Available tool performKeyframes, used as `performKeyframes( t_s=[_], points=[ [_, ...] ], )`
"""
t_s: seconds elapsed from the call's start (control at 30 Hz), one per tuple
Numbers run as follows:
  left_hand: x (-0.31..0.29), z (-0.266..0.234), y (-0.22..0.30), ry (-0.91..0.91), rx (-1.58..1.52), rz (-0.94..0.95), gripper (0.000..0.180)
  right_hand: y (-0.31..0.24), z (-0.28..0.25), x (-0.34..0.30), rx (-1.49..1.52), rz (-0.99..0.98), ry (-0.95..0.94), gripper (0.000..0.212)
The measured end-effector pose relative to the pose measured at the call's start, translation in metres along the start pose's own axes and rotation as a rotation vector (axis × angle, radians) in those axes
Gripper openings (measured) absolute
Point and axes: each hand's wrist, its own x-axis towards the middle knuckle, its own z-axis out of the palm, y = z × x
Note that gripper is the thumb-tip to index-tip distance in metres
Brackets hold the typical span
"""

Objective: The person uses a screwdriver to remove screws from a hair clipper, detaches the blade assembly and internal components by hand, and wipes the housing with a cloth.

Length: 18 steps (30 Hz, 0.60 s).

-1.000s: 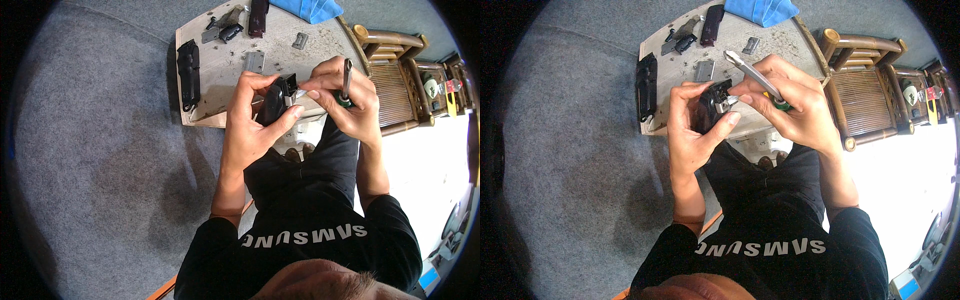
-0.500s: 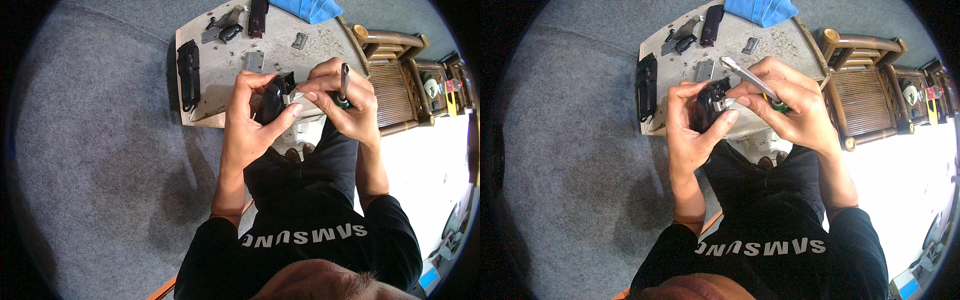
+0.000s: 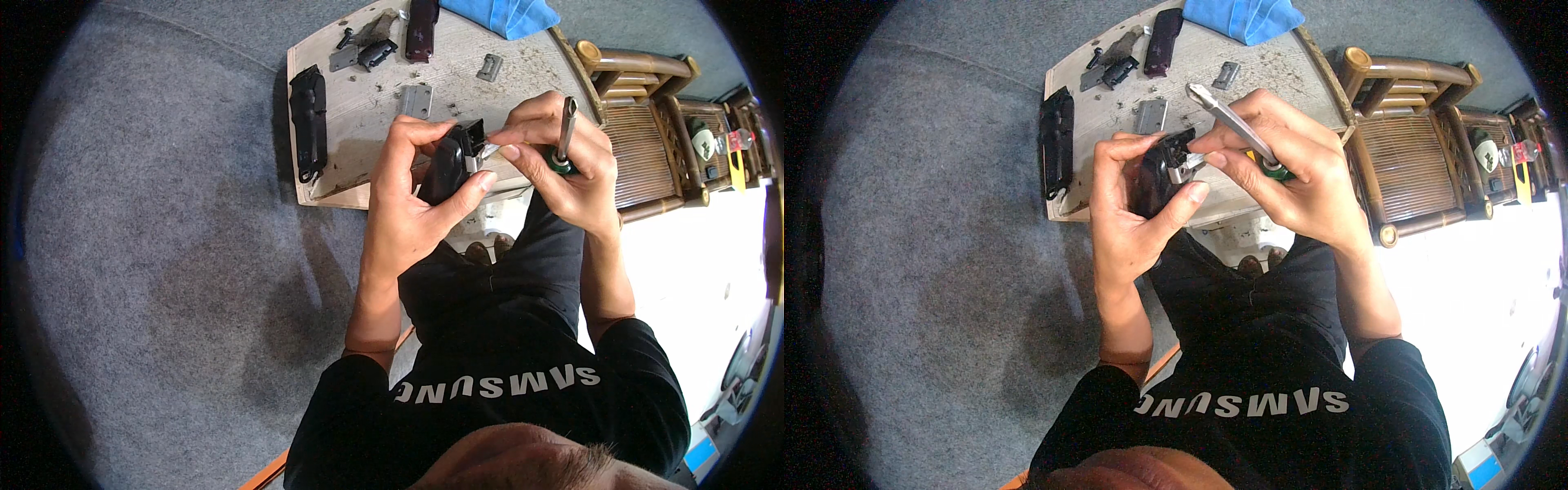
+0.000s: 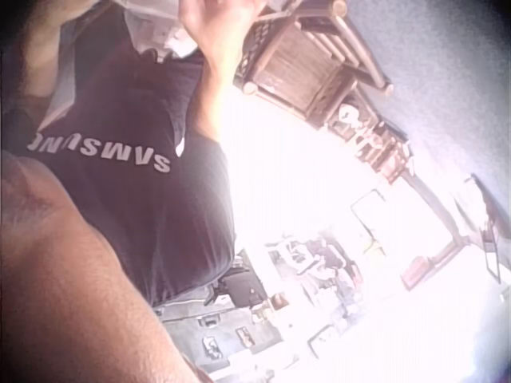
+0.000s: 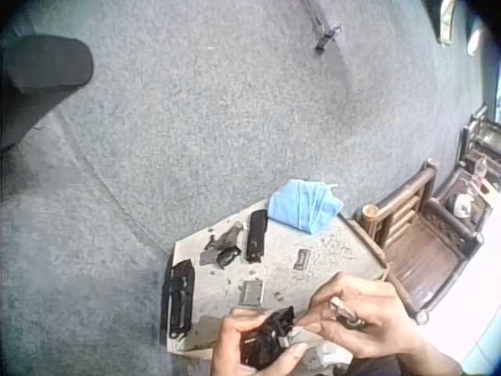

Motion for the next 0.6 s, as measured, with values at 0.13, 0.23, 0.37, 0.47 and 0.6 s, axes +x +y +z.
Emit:
performKeyframes(
  t_s=[0.13, 0.23, 0.37, 0.47, 0.6],
  points=[
    [-0.0005, 0.0006, 0.0012, 0.006, -0.01, -0.019, 0.052, -0.0001, 0.0, 0.0002, 0.011, 0.012, 0.0, 0.013],
    [-0.0005, 0.0003, 0.0013, 0.006, -0.01, -0.014, 0.052, 0.001, 0.0002, -0.0002, 0.009, 0.001, -0.003, 0.014],
    [-0.001, 0.0001, 0.0027, -0.006, 0.01, -0.005, 0.052, 0.0042, 0.0018, -0.0025, 0.027, 0.006, 0.009, 0.014],
    [-0.0018, -0.0004, -0.0004, -0.004, 0.015, 0.007, 0.053, 0.0021, 0.0021, -0.0026, 0.029, 0.033, 0.009, 0.014],
    [-0.0035, -0.0052, -0.0042, -0.076, 0.145, 0.067, 0.057, 0.0013, 0.0025, -0.0035, 0.028, 0.048, 0.02, 0.014]
  ],
)
